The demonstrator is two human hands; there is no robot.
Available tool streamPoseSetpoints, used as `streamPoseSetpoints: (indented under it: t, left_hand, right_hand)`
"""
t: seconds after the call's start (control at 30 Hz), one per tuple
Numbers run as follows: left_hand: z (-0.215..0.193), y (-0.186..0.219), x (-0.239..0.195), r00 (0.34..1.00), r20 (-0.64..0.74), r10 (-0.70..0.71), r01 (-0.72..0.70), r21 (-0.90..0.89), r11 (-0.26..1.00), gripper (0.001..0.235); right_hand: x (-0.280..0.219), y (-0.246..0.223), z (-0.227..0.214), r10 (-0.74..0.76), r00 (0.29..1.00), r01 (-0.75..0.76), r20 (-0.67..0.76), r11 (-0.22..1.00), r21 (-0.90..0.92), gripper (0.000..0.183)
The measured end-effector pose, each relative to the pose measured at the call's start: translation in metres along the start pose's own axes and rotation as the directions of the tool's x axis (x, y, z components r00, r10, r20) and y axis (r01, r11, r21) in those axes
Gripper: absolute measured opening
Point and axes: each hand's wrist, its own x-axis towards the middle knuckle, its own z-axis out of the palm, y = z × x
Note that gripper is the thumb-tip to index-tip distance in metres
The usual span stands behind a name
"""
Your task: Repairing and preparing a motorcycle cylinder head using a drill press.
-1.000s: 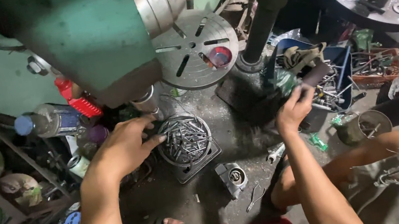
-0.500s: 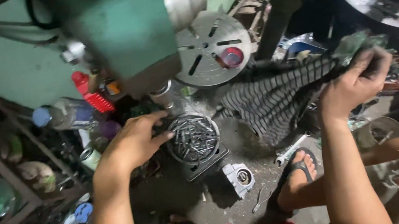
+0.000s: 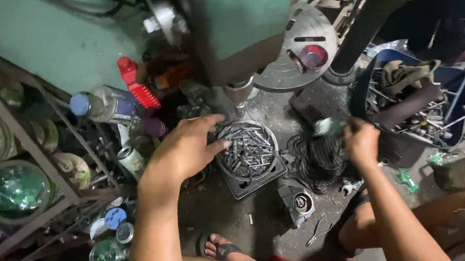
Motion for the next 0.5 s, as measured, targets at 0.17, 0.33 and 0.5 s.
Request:
streamPoseSetpoints:
  t: [0.17, 0.33, 0.5]
  left_hand:
    - [-0.002, -0.006, -0.012, 0.999, -0.008, -0.031, 0.031, -0.024, 0.999, 0.056]
    - [-0.007, -0.009, -0.023, 0.998, 0.016, -0.054, 0.055, -0.038, 0.998, 0.054]
    - [-0.007, -0.01, -0.026, 0.999, 0.028, -0.033, 0.034, -0.021, 0.999, 0.053]
  right_hand:
    - [-0.056, 0.046, 0.091, -0.015, 0.969, -0.008, 0.245, 0.996, 0.094, 0.016]
    - [-0.117, 0.055, 0.106, -0.075, 0.946, 0.1, 0.317, 0.993, -0.063, 0.02]
    - [-0.132, 0.069, 0.108, 0.083, 0.891, 0.057, 0.446, 0.955, -0.291, 0.04]
